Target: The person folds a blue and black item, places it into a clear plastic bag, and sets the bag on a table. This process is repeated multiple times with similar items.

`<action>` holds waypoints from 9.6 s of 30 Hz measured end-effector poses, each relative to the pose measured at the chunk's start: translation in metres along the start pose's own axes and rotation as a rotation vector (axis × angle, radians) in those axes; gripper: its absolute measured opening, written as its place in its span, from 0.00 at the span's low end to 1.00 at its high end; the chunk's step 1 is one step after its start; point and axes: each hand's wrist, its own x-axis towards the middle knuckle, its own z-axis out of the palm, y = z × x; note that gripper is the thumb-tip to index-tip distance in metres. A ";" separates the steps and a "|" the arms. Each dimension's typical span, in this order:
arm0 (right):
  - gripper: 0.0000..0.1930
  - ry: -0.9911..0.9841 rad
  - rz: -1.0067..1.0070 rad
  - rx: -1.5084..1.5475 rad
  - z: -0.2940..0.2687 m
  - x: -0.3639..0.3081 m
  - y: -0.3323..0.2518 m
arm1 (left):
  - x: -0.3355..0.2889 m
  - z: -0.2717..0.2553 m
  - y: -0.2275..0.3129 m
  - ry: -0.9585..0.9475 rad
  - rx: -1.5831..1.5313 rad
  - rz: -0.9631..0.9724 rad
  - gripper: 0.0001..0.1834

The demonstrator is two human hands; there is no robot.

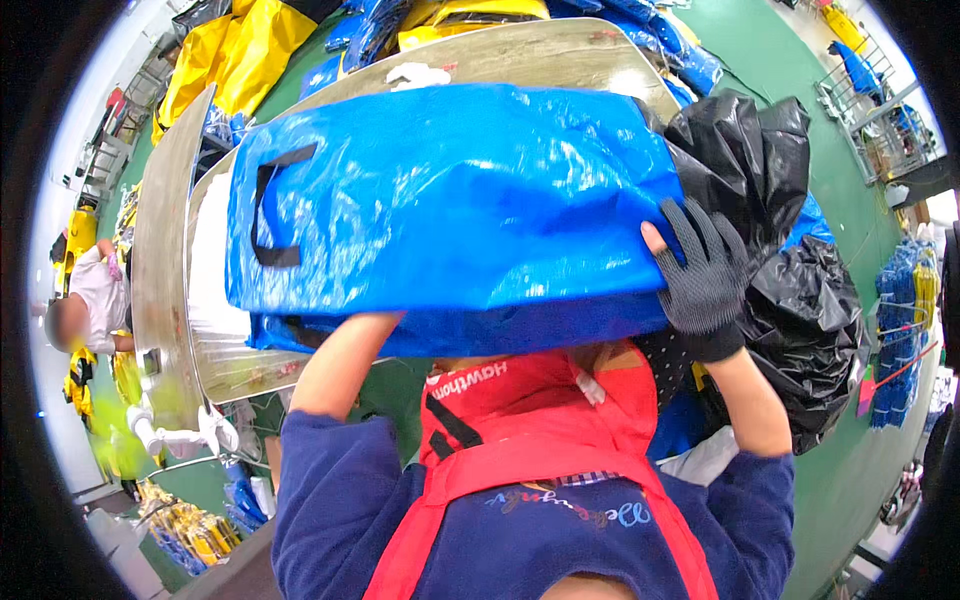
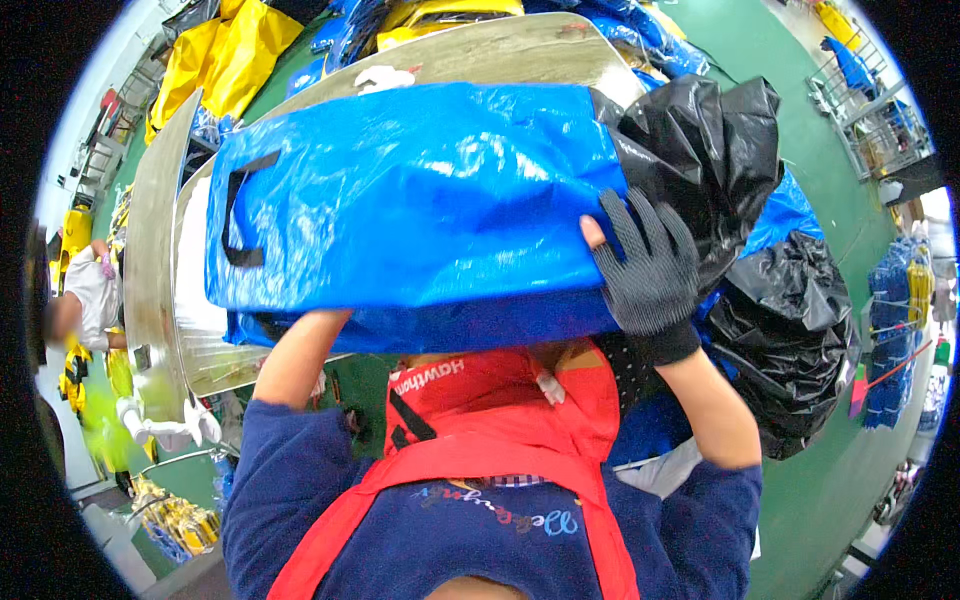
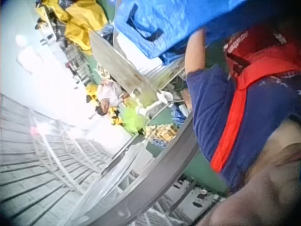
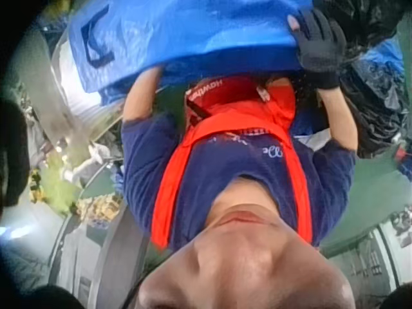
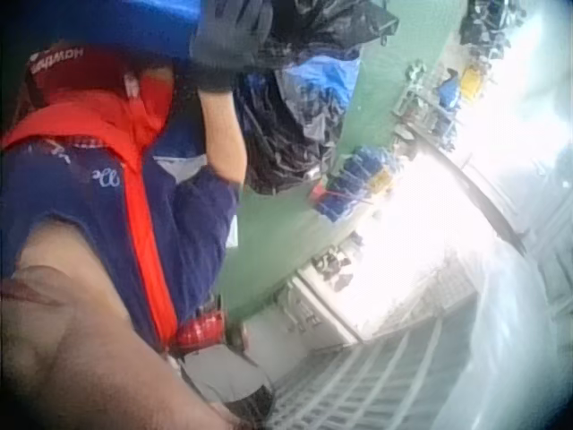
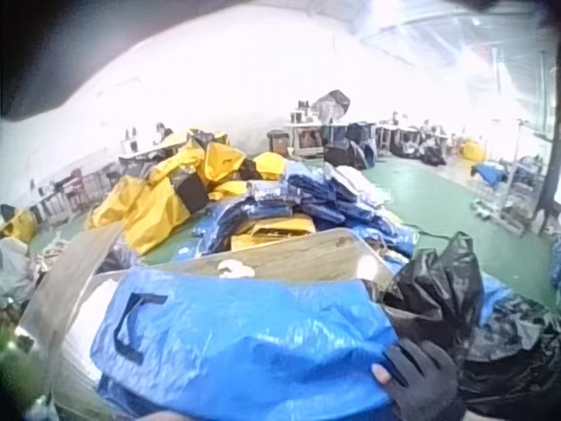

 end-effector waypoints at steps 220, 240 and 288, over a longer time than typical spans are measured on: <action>0.25 0.446 1.202 1.779 0.130 -0.023 0.108 | 0.102 0.018 0.152 0.146 -0.228 0.024 0.41; 0.40 -0.241 -0.248 0.636 0.083 0.064 -0.145 | -0.078 -0.112 0.014 0.285 -0.173 0.104 0.33; 0.20 -0.034 -0.190 0.521 0.116 0.119 -0.286 | -0.097 -0.207 -0.009 0.320 -1.762 -0.567 0.22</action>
